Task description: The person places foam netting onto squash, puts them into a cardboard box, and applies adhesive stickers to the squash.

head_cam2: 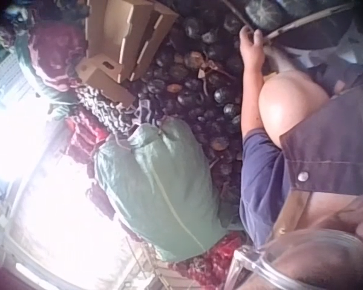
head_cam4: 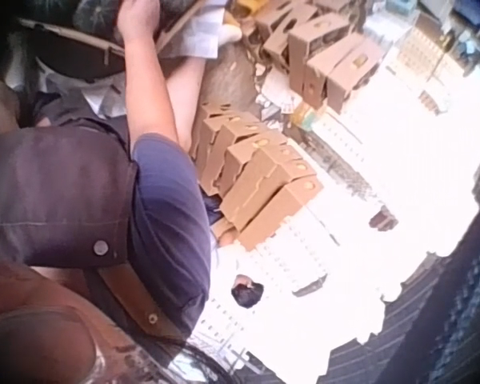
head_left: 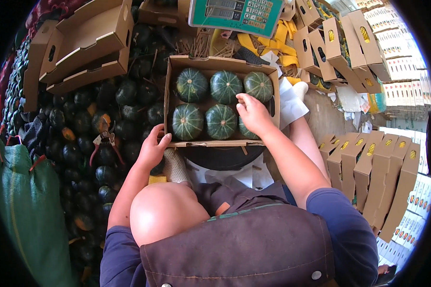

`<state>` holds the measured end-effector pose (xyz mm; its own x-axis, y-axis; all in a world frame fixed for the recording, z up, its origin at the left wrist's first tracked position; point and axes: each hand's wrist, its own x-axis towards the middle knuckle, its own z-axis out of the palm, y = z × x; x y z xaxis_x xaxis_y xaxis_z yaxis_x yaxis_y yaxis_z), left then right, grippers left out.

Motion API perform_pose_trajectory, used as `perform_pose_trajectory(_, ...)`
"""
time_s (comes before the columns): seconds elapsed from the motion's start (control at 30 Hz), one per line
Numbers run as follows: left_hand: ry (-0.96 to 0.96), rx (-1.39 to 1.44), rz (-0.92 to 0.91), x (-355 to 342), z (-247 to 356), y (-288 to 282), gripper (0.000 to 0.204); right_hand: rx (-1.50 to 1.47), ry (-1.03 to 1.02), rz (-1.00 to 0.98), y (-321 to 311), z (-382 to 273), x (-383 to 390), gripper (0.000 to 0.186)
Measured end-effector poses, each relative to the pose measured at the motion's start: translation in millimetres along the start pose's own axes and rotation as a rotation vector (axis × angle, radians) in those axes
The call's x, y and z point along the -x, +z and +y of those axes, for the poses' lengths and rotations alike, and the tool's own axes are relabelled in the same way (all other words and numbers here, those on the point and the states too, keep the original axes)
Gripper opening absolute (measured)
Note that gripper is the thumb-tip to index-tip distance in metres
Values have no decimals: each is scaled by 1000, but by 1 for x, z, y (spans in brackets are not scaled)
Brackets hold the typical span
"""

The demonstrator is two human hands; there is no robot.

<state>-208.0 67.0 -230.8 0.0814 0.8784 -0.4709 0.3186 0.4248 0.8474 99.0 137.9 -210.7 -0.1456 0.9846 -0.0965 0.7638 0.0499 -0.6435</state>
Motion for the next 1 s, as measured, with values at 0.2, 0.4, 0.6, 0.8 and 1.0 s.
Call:
perform_pose_trajectory(0.2, 103, -232, 47, 3, 7, 1, 44, -20, -41, -93, 14, 16, -6, 36)
perform_pose_trajectory(0.4, 53, -168, 5, 0, 1, 0, 44, 380, -419, -93, 39, -28, 18, 64)
perform_pose_trajectory(0.6, 98, -277, 30, 3, 3, 2, 43, 588, -263, -364, 36, -36, 10, 71)
perform_pose_trajectory(0.8, 94, -210, -7, 5, 7, -1, 43, 366, -363, -173, 36, -15, 8, 64)
perform_pose_trajectory(1.0, 96, -165, -44, 1, 4, -1, 44, 123, -214, -101, 59, -61, -25, 67)
